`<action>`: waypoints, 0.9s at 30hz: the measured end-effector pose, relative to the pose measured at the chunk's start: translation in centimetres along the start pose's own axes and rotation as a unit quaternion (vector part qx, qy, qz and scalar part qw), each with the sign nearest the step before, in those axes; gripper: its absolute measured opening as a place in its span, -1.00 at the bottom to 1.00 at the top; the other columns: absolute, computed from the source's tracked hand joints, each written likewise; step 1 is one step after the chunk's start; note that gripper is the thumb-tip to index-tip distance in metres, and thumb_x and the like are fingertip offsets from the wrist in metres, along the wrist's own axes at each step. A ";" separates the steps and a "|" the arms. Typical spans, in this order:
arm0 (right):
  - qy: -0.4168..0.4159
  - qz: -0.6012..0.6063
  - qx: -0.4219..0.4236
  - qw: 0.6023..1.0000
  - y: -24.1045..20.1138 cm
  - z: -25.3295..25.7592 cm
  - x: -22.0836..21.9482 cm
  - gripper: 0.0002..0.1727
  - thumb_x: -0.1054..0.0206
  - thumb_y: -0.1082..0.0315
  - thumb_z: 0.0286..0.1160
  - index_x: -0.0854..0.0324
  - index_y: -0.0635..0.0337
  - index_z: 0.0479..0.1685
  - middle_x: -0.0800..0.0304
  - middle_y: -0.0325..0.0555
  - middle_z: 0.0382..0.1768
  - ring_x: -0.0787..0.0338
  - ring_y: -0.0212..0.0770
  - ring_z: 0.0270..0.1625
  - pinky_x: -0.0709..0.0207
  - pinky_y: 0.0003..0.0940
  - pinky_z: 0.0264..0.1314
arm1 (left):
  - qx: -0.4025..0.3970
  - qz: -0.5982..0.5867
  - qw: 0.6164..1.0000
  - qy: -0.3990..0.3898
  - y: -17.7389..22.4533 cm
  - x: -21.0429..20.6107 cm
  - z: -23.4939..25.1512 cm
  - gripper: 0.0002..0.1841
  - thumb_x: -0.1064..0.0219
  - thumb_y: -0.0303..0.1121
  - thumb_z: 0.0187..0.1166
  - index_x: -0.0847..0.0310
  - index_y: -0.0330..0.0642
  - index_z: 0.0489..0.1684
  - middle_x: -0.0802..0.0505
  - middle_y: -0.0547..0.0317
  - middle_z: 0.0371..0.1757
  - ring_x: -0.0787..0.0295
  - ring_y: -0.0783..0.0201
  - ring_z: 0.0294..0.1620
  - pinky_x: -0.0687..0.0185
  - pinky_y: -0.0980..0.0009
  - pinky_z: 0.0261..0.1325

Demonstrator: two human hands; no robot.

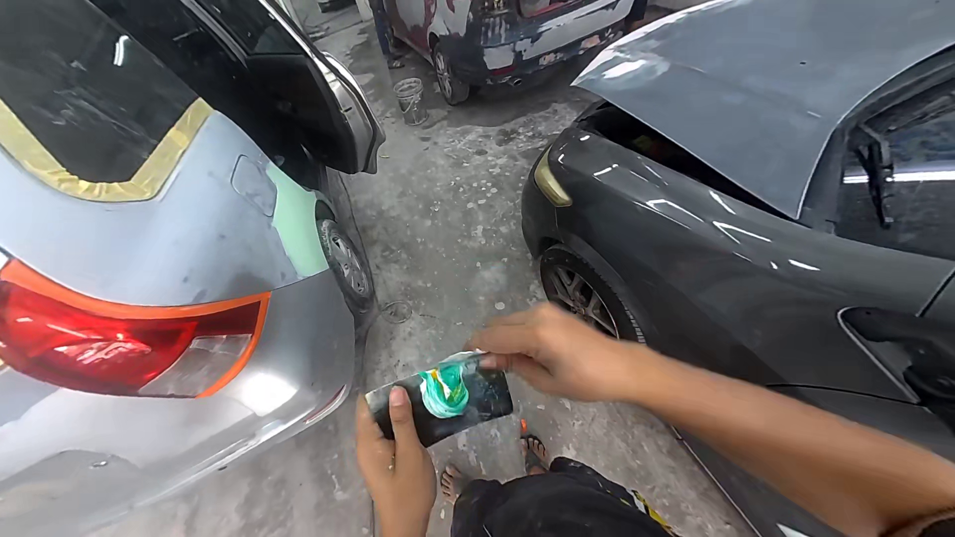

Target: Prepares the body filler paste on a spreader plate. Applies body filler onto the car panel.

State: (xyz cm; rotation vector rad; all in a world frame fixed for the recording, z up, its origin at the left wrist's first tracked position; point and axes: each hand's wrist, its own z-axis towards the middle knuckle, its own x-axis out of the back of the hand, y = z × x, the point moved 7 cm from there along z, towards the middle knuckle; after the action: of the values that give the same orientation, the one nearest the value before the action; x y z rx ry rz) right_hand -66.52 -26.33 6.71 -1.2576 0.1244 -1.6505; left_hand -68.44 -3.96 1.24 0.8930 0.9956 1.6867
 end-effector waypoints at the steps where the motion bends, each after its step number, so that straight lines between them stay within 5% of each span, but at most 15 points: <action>1: 0.006 -0.118 0.002 0.993 0.0 0.3 0.9 -0.78 -0.25 0.28 0.64 -0.82 -0.07 0.01 -0.80 -0.38 -0.33 -0.76 -0.40 -0.38 -0.65 -0.34 -0.40 | 0.026 -0.014 0.999 0.018 -0.4 -0.3 -0.3 -0.73 -0.07 -0.30 0.80 -0.48 -0.38 0.12 -0.80 0.27 -0.23 -0.82 0.52 -0.21 -0.82 0.56 -0.04; 3: 0.073 -0.212 -0.067 0.972 0.4 0.3 1.3 -0.78 -0.21 0.22 0.65 -0.79 -0.06 -0.04 -0.74 -0.29 -0.34 -0.75 -0.25 -0.37 -0.63 -0.18 -0.43 | 0.109 -0.077 0.989 0.059 -1.8 -1.1 -1.5 -0.70 0.06 -0.37 0.86 -0.36 -0.38 0.34 -0.77 0.14 -0.04 -0.81 0.43 -0.05 -0.80 0.45 0.11; 5: 0.076 -0.173 -0.116 0.975 0.0 -0.9 -2.5 -0.78 -0.27 0.15 0.67 -0.72 0.01 0.06 -0.78 -0.16 -0.21 -0.83 -0.14 -0.21 -0.75 -0.10 -0.26 | 0.162 -0.132 0.974 0.092 -2.7 -2.3 -2.2 -0.67 0.15 -0.39 0.88 -0.27 -0.35 0.46 -0.74 0.07 0.07 -0.81 0.35 0.03 -0.80 0.35 0.17; 7: 0.052 -0.099 -0.080 0.991 -1.0 -2.8 -6.3 -0.72 -0.27 0.27 0.65 -0.70 0.04 0.23 -0.80 -0.07 -0.10 -0.83 -0.10 -0.07 -0.77 -0.12 -0.11 | 0.172 -0.136 0.970 0.102 -3.2 -2.5 -2.3 -0.65 0.18 -0.40 0.88 -0.23 -0.38 0.49 -0.74 0.03 0.09 -0.81 0.33 0.06 -0.81 0.32 0.18; 11: 0.151 -0.089 -0.106 0.979 1.0 -2.8 -4.6 -0.76 -0.26 0.28 0.60 -0.81 0.01 0.05 -0.83 -0.24 -0.21 -0.81 -0.30 -0.18 -0.75 -0.26 -0.17 | 0.184 -0.136 0.969 0.091 -3.6 -2.7 -2.6 -0.64 0.18 -0.37 0.89 -0.21 -0.38 0.50 -0.73 0.05 0.12 -0.79 0.37 0.10 -0.78 0.36 0.22; 14: 0.096 -0.084 -0.074 0.989 -0.5 -3.0 -6.2 -0.70 -0.24 0.30 0.62 -0.74 -0.03 0.23 -0.85 -0.15 -0.07 -0.84 -0.17 -0.02 -0.76 -0.18 -0.07 | 0.187 -0.150 0.967 0.086 -3.3 -3.2 -2.4 -0.62 0.20 -0.36 0.89 -0.18 -0.39 0.51 -0.74 0.01 0.12 -0.81 0.32 0.09 -0.81 0.29 0.20; 18: 0.148 -0.086 -0.099 0.980 0.9 -2.8 -4.7 -0.74 -0.26 0.29 0.62 -0.79 0.01 0.13 -0.87 -0.24 -0.10 -0.84 -0.28 -0.05 -0.78 -0.23 -0.02 | 0.174 -0.153 0.969 0.087 -3.1 -3.0 -2.3 -0.64 0.20 -0.37 0.89 -0.20 -0.36 0.50 -0.73 0.05 0.12 -0.80 0.35 0.10 -0.78 0.33 0.22; 20: 0.111 -0.097 -0.046 0.988 -0.5 -3.2 -6.0 -0.69 -0.25 0.32 0.62 -0.76 -0.06 0.24 -0.88 -0.18 0.06 -0.84 -0.18 0.05 -0.77 -0.19 0.02 | 0.157 -0.150 0.973 0.077 -2.8 -3.2 -1.9 -0.66 0.20 -0.37 0.89 -0.22 -0.37 0.45 -0.75 0.06 0.06 -0.82 0.34 0.05 -0.82 0.32 0.17; 23: 0.163 -0.102 0.036 0.981 -0.4 -3.4 -2.0 -0.66 -0.21 0.43 0.58 -0.81 -0.15 0.14 -0.92 -0.32 0.05 -0.82 -0.26 0.15 -0.66 -0.17 0.21 | 0.111 -0.099 0.988 0.030 -3.3 -1.8 -0.9 -0.71 0.07 -0.38 0.85 -0.42 -0.39 0.27 -0.82 0.20 -0.11 -0.84 0.44 -0.10 -0.83 0.45 0.07; 25: 0.207 0.022 0.046 0.977 1.1 -2.9 0.9 -0.72 -0.26 0.50 0.56 -0.87 0.04 0.00 -0.94 -0.24 0.03 -0.83 -0.23 0.23 -0.63 -0.10 0.41 | 0.067 -0.093 0.993 -0.032 -3.4 -1.2 -0.4 -0.72 0.00 -0.31 0.85 -0.51 -0.32 0.18 -0.86 0.31 -0.18 -0.86 0.48 -0.16 -0.83 0.49 0.02; 27: 0.172 0.183 -0.003 0.968 2.7 -1.7 1.3 -0.84 -0.37 0.51 0.55 -0.85 0.26 -0.05 -0.95 -0.14 -0.06 -0.91 -0.30 0.05 -0.82 -0.29 0.21 | 0.003 -0.059 0.996 -0.066 -2.6 -1.4 0.3 -0.71 -0.02 -0.23 0.86 -0.51 -0.27 0.16 -0.83 0.39 -0.18 -0.82 0.55 -0.15 -0.79 0.56 0.04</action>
State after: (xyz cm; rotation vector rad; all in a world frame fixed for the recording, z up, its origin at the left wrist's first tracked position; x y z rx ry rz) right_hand -66.04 -29.42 5.21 -0.8766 0.5445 -1.5250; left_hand -66.87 -4.64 -1.13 0.9199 0.9454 1.5066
